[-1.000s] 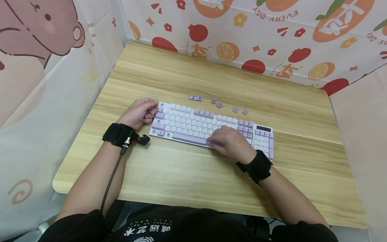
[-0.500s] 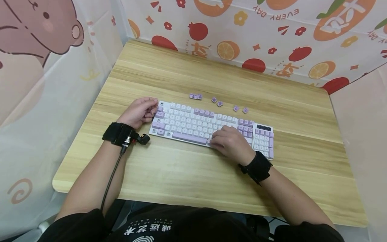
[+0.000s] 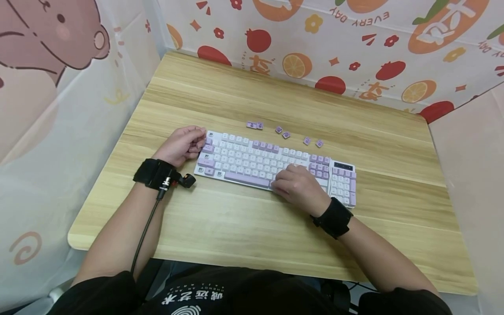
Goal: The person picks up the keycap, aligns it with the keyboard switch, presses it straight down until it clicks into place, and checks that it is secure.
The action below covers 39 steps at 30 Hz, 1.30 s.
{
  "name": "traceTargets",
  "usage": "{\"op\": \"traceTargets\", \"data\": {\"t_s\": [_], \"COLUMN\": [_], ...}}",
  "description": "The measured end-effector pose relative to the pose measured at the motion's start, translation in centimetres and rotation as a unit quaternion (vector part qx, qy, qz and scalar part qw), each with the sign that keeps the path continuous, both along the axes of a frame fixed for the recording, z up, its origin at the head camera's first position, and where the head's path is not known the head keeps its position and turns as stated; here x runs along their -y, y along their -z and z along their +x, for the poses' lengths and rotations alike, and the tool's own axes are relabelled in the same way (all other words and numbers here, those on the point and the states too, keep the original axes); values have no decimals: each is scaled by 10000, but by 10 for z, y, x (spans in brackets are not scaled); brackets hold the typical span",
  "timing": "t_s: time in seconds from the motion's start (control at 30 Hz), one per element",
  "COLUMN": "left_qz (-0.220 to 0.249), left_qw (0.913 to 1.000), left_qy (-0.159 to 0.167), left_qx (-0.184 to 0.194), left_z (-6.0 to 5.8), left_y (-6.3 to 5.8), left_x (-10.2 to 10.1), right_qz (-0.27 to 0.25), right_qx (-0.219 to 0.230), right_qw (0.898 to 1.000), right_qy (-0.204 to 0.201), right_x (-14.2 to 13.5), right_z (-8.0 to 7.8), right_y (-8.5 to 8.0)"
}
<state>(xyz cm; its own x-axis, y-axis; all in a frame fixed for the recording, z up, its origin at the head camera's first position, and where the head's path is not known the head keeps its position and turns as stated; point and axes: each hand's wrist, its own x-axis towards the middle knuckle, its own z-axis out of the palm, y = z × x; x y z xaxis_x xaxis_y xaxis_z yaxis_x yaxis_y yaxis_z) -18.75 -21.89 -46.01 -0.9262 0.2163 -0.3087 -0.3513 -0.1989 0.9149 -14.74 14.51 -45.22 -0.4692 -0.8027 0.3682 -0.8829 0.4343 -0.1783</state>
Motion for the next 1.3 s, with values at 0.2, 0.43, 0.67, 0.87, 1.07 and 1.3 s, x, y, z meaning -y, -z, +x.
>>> {"op": "traceTargets", "data": {"t_s": [0.2, 0.43, 0.67, 0.87, 1.07, 1.3], "left_qz": [-93, -380, -2522, -3629, -4322, -4873], "left_qw": [10000, 9992, 9616, 8881, 8124, 7647], "left_qy": [7, 30, 56, 1253, 2270, 2549], "left_qx": [-17, -110, -1076, -2530, -3188, -3357], "left_z": [-2, 0, 14, 28, 42, 46], "left_y": [0, -6, -25, -44, -48, -35], "left_x": [-3, -7, -30, -75, -129, -161], "right_qz": [-92, -208, 138, 70, -134, -44], "right_qx": [145, 118, 89, 139, 382, 646], "right_qw": [9998, 9997, 9995, 9990, 9973, 9951], "right_qy": [-31, 20, 271, 412, 611, 745], "right_x": [-6, -8, -2, -1, -1, 1], "right_z": [-1, -1, 1, 2, 5, 8], "right_y": [0, -1, -3, -3, -5, -5]}}
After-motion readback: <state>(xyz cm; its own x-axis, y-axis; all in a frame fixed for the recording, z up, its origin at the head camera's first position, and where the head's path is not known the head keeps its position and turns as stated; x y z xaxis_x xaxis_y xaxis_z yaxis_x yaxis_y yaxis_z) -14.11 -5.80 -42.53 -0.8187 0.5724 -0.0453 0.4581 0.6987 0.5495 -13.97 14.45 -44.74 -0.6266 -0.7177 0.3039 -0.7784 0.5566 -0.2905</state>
